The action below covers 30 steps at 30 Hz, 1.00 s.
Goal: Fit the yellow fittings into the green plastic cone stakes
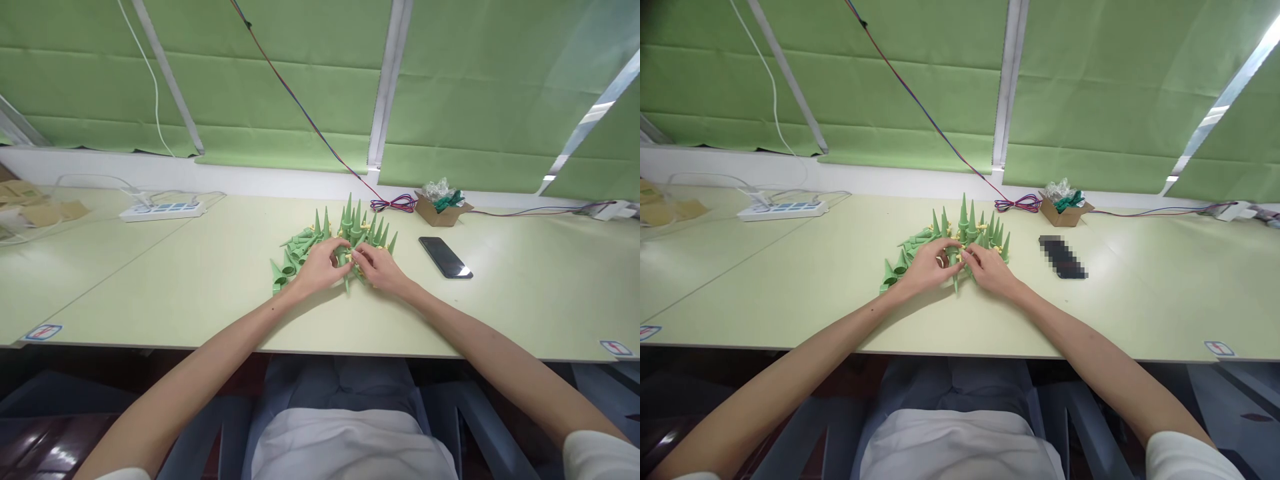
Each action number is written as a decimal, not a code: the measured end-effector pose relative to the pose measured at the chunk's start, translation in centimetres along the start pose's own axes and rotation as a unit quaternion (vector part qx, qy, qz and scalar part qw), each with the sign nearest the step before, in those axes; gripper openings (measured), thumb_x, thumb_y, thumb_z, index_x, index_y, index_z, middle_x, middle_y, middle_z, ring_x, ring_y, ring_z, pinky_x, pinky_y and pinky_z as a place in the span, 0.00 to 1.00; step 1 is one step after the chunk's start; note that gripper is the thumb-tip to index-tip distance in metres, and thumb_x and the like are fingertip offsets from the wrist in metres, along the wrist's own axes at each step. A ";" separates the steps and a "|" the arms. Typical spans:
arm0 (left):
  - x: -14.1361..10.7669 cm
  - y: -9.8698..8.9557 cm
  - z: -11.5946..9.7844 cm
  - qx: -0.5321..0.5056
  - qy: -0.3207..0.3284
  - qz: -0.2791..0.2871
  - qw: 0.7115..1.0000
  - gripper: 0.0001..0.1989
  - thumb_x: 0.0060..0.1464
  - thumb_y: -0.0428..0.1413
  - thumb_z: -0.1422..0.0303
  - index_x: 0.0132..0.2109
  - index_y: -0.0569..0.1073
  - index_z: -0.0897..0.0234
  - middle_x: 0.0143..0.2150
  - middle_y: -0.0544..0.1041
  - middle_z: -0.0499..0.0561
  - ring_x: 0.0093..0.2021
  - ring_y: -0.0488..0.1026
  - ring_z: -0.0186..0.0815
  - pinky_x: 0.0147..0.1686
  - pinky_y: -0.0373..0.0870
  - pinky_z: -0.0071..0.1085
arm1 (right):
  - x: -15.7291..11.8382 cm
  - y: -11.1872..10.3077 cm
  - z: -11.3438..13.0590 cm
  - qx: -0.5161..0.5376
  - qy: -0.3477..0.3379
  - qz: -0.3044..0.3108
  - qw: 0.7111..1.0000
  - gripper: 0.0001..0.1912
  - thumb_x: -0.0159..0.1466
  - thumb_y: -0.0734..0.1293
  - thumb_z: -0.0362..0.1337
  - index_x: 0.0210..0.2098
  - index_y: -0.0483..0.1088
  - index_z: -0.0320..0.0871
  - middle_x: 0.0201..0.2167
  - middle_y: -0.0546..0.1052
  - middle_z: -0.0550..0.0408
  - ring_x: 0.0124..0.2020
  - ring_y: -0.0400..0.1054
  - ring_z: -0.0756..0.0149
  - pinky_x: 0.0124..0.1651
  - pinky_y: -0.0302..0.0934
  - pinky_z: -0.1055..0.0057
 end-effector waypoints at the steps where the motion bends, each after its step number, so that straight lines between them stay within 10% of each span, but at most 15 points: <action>1: 0.0 0.0 0.0 0.003 0.001 0.001 1.000 0.14 0.52 0.58 0.68 0.46 0.74 0.64 0.43 0.78 0.50 0.25 0.69 0.29 0.28 0.68 0.29 | 0.0 0.1 0.0 -0.003 -0.005 0.003 1.000 0.16 0.72 0.55 0.44 0.31 0.60 0.45 0.22 0.67 0.60 0.23 0.58 0.69 0.31 0.49 0.70; 30: -0.2 0.0 -0.6 0.032 0.033 0.009 0.999 0.13 0.54 0.58 0.68 0.47 0.74 0.64 0.45 0.77 0.52 0.26 0.69 0.30 0.31 0.69 0.31 | 0.1 0.3 -0.2 -0.020 -0.011 0.008 1.000 0.21 0.73 0.51 0.45 0.24 0.53 0.45 0.19 0.62 0.60 0.22 0.54 0.69 0.30 0.47 0.69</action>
Point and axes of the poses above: each hand's wrist, its own x-axis towards the middle knuckle, its own y-axis out of the palm, z = x × y, the point moved 3 cm from there along x, towards the middle knuckle
